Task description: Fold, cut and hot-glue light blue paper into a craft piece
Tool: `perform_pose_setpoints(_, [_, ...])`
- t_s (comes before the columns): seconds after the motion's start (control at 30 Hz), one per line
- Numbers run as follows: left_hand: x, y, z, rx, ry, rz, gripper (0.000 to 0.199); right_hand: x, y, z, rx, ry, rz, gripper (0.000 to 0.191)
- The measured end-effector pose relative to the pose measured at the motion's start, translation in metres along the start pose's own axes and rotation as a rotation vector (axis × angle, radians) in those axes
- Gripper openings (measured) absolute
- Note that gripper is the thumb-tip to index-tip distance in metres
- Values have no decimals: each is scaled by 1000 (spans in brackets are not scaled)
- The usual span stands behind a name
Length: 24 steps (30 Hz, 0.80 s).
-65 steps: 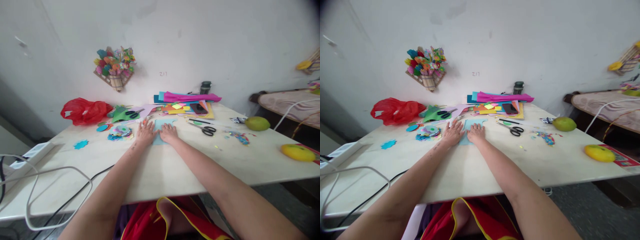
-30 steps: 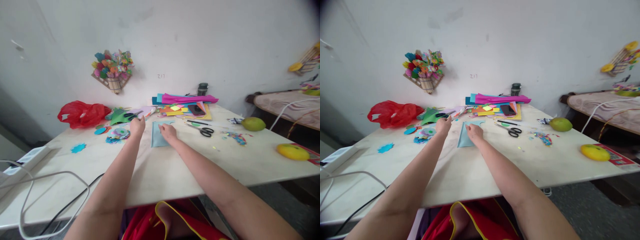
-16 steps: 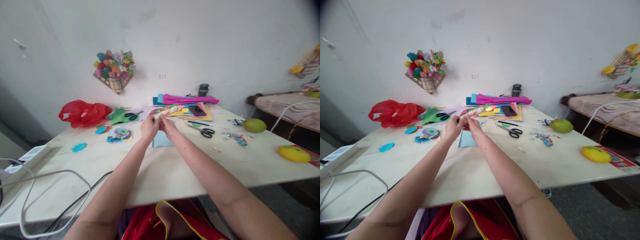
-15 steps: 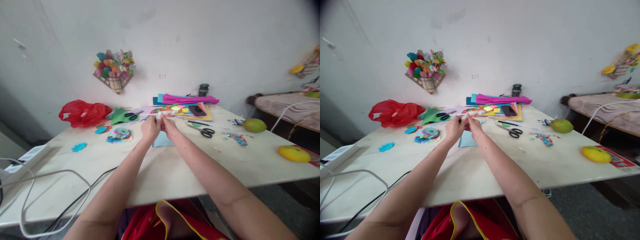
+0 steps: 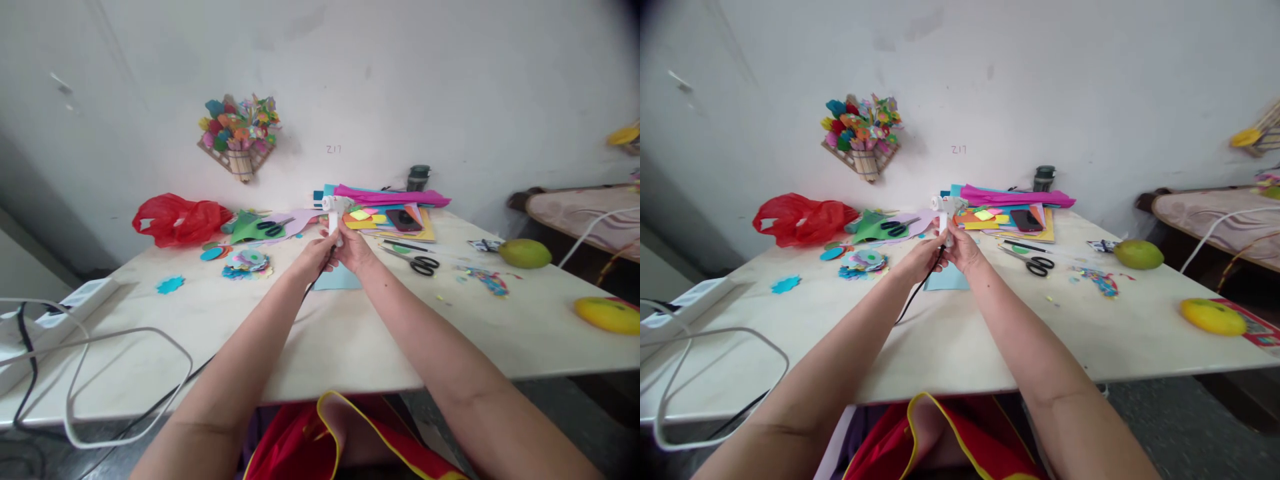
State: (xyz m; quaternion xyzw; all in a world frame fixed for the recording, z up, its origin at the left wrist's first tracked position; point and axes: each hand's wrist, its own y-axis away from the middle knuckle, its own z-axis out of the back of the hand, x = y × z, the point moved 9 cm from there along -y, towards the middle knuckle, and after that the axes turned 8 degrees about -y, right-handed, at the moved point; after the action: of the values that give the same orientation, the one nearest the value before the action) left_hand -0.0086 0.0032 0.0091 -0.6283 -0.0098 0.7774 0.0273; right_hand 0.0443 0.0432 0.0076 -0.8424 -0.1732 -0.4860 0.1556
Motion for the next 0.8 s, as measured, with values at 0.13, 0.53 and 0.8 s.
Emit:
perform_pose_setpoints(0.13, [-5, -3, 7, 7, -38, -102, 38, -3, -4, 0, 43, 9, 27, 41])
perform_pose_setpoints(0.53, [-29, 6, 31, -546, -862, -217, 40, 12, 2, -6, -117, -147, 207, 23])
perform_pose_setpoints(0.8, [-8, -2, 22, -324, -878, -151, 35, 4, -6, 31, -288, -255, 51, 13])
